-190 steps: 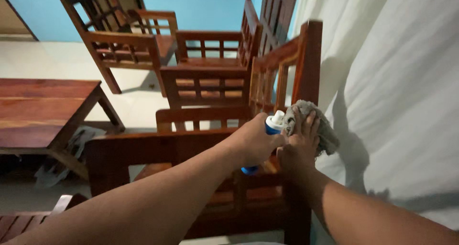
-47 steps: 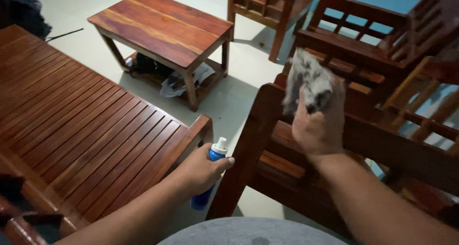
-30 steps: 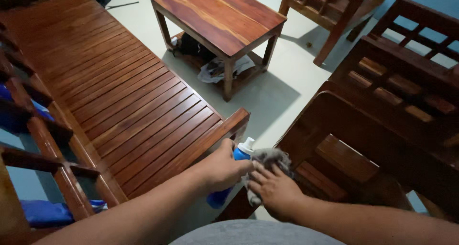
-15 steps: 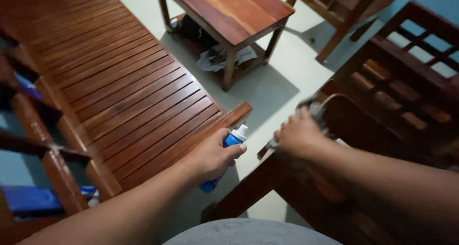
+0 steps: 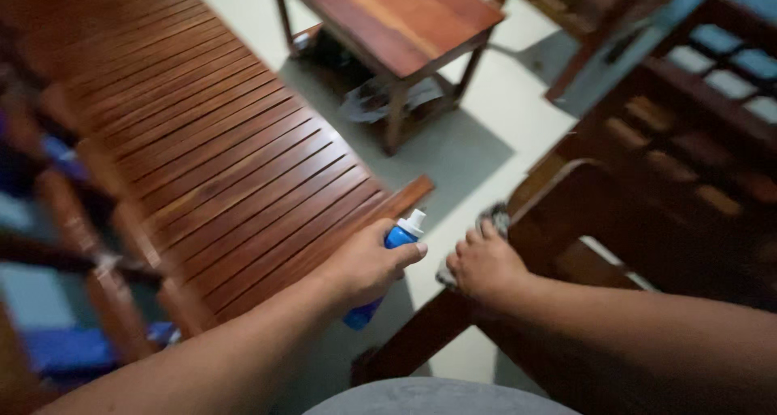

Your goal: The person sprays a cleaning solution onto a wooden chair and wipes it with a cloth. They repeatedly apply the spray and wipe different parts of the chair, including the backrest and seat, using a gray cloth.

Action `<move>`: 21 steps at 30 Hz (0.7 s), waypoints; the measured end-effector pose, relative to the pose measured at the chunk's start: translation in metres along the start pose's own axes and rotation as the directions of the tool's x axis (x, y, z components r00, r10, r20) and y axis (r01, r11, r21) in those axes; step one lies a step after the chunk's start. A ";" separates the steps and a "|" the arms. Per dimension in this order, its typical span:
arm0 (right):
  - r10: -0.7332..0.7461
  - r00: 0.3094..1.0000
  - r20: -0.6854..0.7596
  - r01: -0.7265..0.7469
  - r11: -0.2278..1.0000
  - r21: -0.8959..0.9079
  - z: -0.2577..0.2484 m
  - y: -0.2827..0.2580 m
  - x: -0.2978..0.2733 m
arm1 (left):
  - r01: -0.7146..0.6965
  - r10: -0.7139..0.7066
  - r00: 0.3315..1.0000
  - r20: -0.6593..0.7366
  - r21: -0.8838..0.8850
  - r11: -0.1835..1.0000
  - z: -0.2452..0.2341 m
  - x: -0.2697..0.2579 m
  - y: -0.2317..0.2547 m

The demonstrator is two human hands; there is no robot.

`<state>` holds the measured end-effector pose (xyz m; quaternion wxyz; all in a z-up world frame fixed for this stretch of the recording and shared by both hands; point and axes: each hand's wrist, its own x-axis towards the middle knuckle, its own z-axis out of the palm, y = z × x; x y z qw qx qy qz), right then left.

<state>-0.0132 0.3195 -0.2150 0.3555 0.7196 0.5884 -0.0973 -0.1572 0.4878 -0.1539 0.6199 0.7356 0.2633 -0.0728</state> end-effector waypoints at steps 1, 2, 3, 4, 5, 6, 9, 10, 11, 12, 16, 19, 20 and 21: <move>0.069 0.994 -0.079 -0.067 0.997 0.026 -0.002 0.015 -0.011 | -0.019 0.021 0.999 0.033 -0.064 0.998 0.006 0.006 0.005; 0.143 0.977 -0.156 -0.136 0.989 0.055 -0.006 0.028 -0.024 | -0.035 0.044 0.997 0.069 -0.126 0.991 0.012 0.010 0.011; 0.216 0.949 -0.232 -0.201 0.976 0.086 -0.010 0.039 -0.038 | -0.044 0.072 0.990 0.121 -0.217 0.975 0.018 0.014 0.018; 0.267 0.935 -0.233 -0.236 0.960 0.153 -0.014 0.048 -0.050 | -0.043 0.099 0.980 0.172 -0.303 0.952 0.024 0.019 0.024; 0.319 0.919 -0.233 -0.270 0.938 0.218 -0.016 0.055 -0.062 | -0.032 0.127 0.967 0.222 -0.386 0.922 0.030 0.022 0.030; 0.369 0.901 -0.230 -0.301 0.911 0.283 -0.017 0.059 -0.075 | 0.030 0.104 0.958 0.269 -0.453 0.891 0.037 0.023 0.037; 0.516 0.829 -0.215 -0.440 0.840 0.318 -0.013 0.056 -0.109 | 0.205 0.058 0.912 0.405 -0.575 0.792 0.055 0.021 0.055; 0.569 0.805 -0.166 -0.492 0.798 0.349 -0.009 0.055 -0.119 | 0.241 0.055 0.896 0.441 -0.585 0.774 0.060 0.019 0.062; 0.618 0.777 -0.115 -0.542 0.751 0.377 -0.003 0.053 -0.129 | 0.278 0.051 0.878 0.477 -0.593 0.755 0.066 0.017 0.069; 0.663 0.746 -0.061 -0.589 0.700 0.404 0.003 0.050 -0.138 | 0.308 0.057 0.862 0.503 -0.610 0.730 0.071 0.013 0.075; 0.790 0.591 -0.161 -0.656 0.587 0.475 0.046 0.034 -0.192 | 0.384 0.070 0.808 0.584 -0.613 0.690 0.096 -0.006 0.094; 0.842 0.540 0.006 -0.744 0.474 0.472 0.078 0.027 -0.231 | 0.418 0.022 0.789 0.615 -0.561 0.714 0.120 -0.016 0.110; 0.858 0.511 0.055 -0.772 0.430 0.469 0.089 0.023 -0.244 | 0.430 -0.005 0.785 0.619 -0.540 0.723 0.128 -0.019 0.115; 0.871 0.480 0.103 -0.798 0.385 0.464 0.100 0.020 -0.258 | 0.447 -0.013 0.769 0.639 -0.523 0.726 0.137 -0.022 0.120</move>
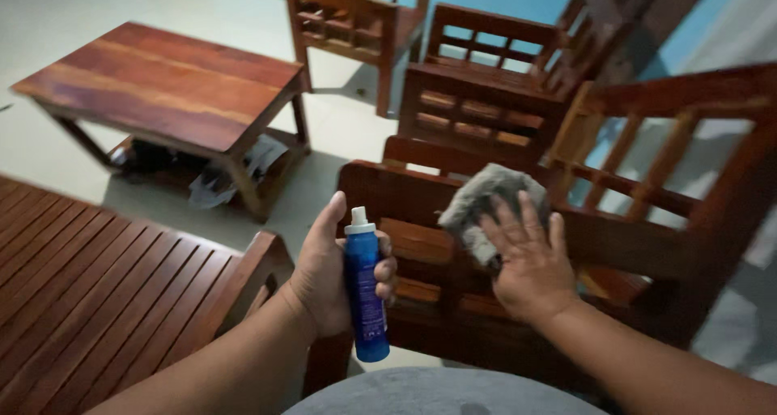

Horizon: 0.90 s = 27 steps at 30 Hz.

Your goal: The person sprays a cleaning solution onto a wooden chair and wipes it with a cloth. They repeatedly apply the spray and wipe different parts of the chair, including the backrest and seat, using a gray cloth.

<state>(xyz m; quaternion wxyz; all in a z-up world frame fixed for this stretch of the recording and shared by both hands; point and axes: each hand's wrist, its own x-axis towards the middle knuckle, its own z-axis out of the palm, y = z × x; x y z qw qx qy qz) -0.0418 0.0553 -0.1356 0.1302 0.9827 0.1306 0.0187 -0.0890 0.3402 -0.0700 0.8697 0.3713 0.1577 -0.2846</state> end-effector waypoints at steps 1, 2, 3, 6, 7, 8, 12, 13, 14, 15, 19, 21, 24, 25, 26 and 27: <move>0.049 0.999 -0.007 -0.049 0.999 0.023 0.005 0.014 -0.006 | 0.023 -0.023 1.000 0.013 0.003 1.000 0.009 0.003 -0.003; 0.098 0.995 -0.013 -0.097 0.994 0.045 0.010 0.027 -0.011 | 0.045 -0.046 0.999 0.026 0.006 0.999 0.017 0.006 -0.005; 0.145 0.989 -0.019 -0.144 0.987 0.066 0.014 0.040 -0.018 | 0.032 -0.032 0.999 0.020 0.029 0.999 0.025 0.009 -0.008; 0.338 0.941 -0.014 -0.335 0.936 0.106 0.026 0.080 -0.040 | 0.008 -0.006 1.000 -0.020 0.125 0.992 0.047 0.019 -0.018; 0.369 0.929 -0.013 -0.364 0.921 0.141 0.029 0.094 -0.047 | 0.013 -0.004 0.999 -0.051 0.171 0.985 0.055 0.023 -0.022; 0.400 0.917 -0.010 -0.392 0.903 0.177 0.031 0.107 -0.053 | 0.019 -0.001 0.997 -0.082 0.216 0.976 0.062 0.027 -0.025; 0.452 0.891 0.034 -0.452 0.883 0.125 0.044 0.137 -0.075 | 0.069 0.025 0.974 -0.227 0.398 0.915 0.091 0.046 -0.037; 0.465 0.885 0.016 -0.462 0.873 0.156 0.048 0.139 -0.079 | 0.061 0.040 0.974 -0.222 0.430 0.901 0.097 0.050 -0.039; 0.479 0.878 -0.002 -0.470 0.863 0.187 0.053 0.139 -0.082 | 0.053 0.054 0.975 -0.216 0.460 0.886 0.102 0.053 -0.042; 0.491 0.871 -0.020 -0.475 0.852 0.219 0.056 0.139 -0.086 | 0.050 0.083 0.969 -0.232 0.518 0.854 0.108 0.055 -0.045; 0.511 0.854 -0.100 -0.453 0.824 0.339 0.070 0.134 -0.092 | 0.074 0.141 0.950 -0.280 0.638 0.767 0.124 0.061 -0.055; 0.535 0.840 -0.093 -0.470 0.802 0.370 0.074 0.133 -0.093 | 0.098 0.133 0.944 -0.301 0.644 0.759 0.131 0.061 -0.060; 0.508 0.852 -0.129 -0.425 0.814 0.397 0.075 0.137 -0.094 | 0.120 0.117 0.941 -0.319 0.633 0.765 0.138 0.061 -0.065; 0.500 0.857 -0.126 -0.418 0.817 0.396 0.074 0.138 -0.095 | 0.119 0.113 0.941 -0.320 0.623 0.773 0.139 0.062 -0.066; 0.492 0.862 -0.124 -0.412 0.821 0.395 0.074 0.139 -0.096 | 0.118 0.109 0.941 -0.320 0.613 0.782 0.140 0.062 -0.068; 0.483 0.867 -0.122 -0.404 0.825 0.395 0.073 0.139 -0.095 | 0.112 0.123 0.939 -0.320 0.624 0.773 0.141 0.063 -0.070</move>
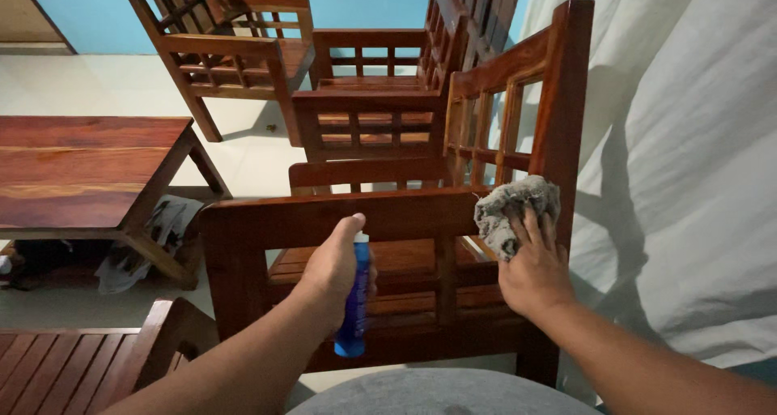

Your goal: The person sprays a cleaning solution onto a wooden chair and wipes it with a cloth. They repeatedly apply the spray and wipe different parts of the chair, including the backrest and seat, using a gray cloth.

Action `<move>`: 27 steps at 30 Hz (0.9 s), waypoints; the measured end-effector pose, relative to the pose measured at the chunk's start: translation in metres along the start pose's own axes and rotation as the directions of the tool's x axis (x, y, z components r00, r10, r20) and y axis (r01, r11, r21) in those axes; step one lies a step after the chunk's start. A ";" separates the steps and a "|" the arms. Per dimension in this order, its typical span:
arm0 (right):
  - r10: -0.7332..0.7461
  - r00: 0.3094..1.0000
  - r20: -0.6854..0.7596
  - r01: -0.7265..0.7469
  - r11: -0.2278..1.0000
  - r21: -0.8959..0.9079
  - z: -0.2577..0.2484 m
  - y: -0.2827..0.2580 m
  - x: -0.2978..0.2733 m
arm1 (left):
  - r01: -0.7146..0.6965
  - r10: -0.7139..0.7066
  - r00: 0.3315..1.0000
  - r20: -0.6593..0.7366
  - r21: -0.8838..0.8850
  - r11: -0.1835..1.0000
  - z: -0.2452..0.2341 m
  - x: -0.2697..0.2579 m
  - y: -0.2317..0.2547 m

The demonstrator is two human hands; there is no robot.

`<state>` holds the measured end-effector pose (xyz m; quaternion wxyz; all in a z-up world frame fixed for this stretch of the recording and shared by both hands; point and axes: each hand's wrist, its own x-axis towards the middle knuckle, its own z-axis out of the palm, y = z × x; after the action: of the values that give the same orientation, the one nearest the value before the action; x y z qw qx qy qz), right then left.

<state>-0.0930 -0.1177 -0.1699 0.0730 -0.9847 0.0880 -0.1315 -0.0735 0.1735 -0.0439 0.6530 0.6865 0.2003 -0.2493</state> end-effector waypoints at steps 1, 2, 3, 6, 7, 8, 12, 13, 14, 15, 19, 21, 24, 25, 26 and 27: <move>0.007 1.000 0.004 -0.007 1.000 0.019 -0.001 0.000 0.001 | -0.010 0.010 1.000 -0.008 0.012 1.000 0.002 0.001 -0.001; 0.013 1.000 0.008 -0.013 0.999 0.038 -0.002 0.000 0.000 | -0.020 0.020 1.000 -0.017 0.023 1.000 0.004 0.002 -0.003; 0.018 1.000 0.013 -0.019 0.998 0.057 -0.002 0.000 -0.001 | -0.007 0.008 0.998 -0.062 0.017 1.000 0.005 0.003 -0.005; -0.010 1.000 -0.015 0.011 0.998 0.060 -0.003 -0.002 -0.001 | 0.015 -0.013 0.983 -0.182 0.012 1.000 0.004 0.011 -0.009; -0.007 1.000 -0.017 0.008 0.998 0.065 -0.003 -0.002 -0.001 | 0.017 -0.012 0.978 -0.210 0.022 1.000 0.001 0.014 -0.010; -0.005 1.000 -0.018 0.006 0.997 0.071 -0.004 -0.003 -0.001 | 0.019 -0.011 0.971 -0.240 0.030 0.999 -0.002 0.017 -0.010; -0.006 0.999 -0.051 0.009 0.999 0.048 -0.005 -0.007 -0.001 | -0.041 0.016 0.979 -0.204 -0.118 0.992 -0.012 0.025 -0.014; 0.003 0.996 -0.086 0.002 0.998 0.055 -0.004 -0.009 0.000 | -0.037 0.009 0.977 -0.211 -0.129 0.991 -0.013 0.025 -0.016; 0.013 0.993 -0.121 -0.005 0.998 0.063 -0.003 -0.011 0.001 | -0.033 0.002 0.976 -0.218 -0.140 0.990 -0.014 0.024 -0.017; 0.024 0.988 -0.155 -0.013 0.997 0.072 -0.002 -0.013 0.003 | -0.015 -0.015 0.974 -0.226 -0.129 0.992 -0.015 0.023 -0.018; -0.058 0.974 -0.219 0.080 0.993 0.091 0.005 -0.015 0.010 | 0.022 -0.032 0.970 -0.240 -0.043 0.999 -0.024 0.016 -0.018; -0.140 0.965 -0.222 0.142 0.990 -0.004 0.012 -0.021 0.012 | -0.007 -0.004 0.970 -0.243 -0.044 0.999 -0.034 0.013 -0.018; -0.124 0.953 -0.277 0.187 0.959 0.213 0.025 -0.045 0.002 | -0.059 0.036 0.965 -0.259 -0.082 0.995 -0.054 0.008 -0.015; -0.142 0.958 -0.248 0.192 0.962 0.192 0.029 -0.058 -0.002 | -0.053 0.034 0.963 -0.269 -0.065 0.996 -0.061 0.007 -0.014; -0.159 0.962 -0.220 0.199 0.965 0.172 0.033 -0.075 -0.006 | -0.047 0.032 0.959 -0.280 -0.047 0.998 -0.068 0.006 -0.014; -0.175 0.966 -0.192 0.205 0.967 0.152 0.035 -0.093 -0.008 | -0.072 0.049 0.956 -0.290 -0.069 0.995 -0.074 0.005 -0.015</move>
<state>-0.0770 -0.0213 -0.1897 0.1360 -0.9631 -0.0127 -0.2318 -0.0721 0.2483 -0.0573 0.6507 0.6951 0.2816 -0.1188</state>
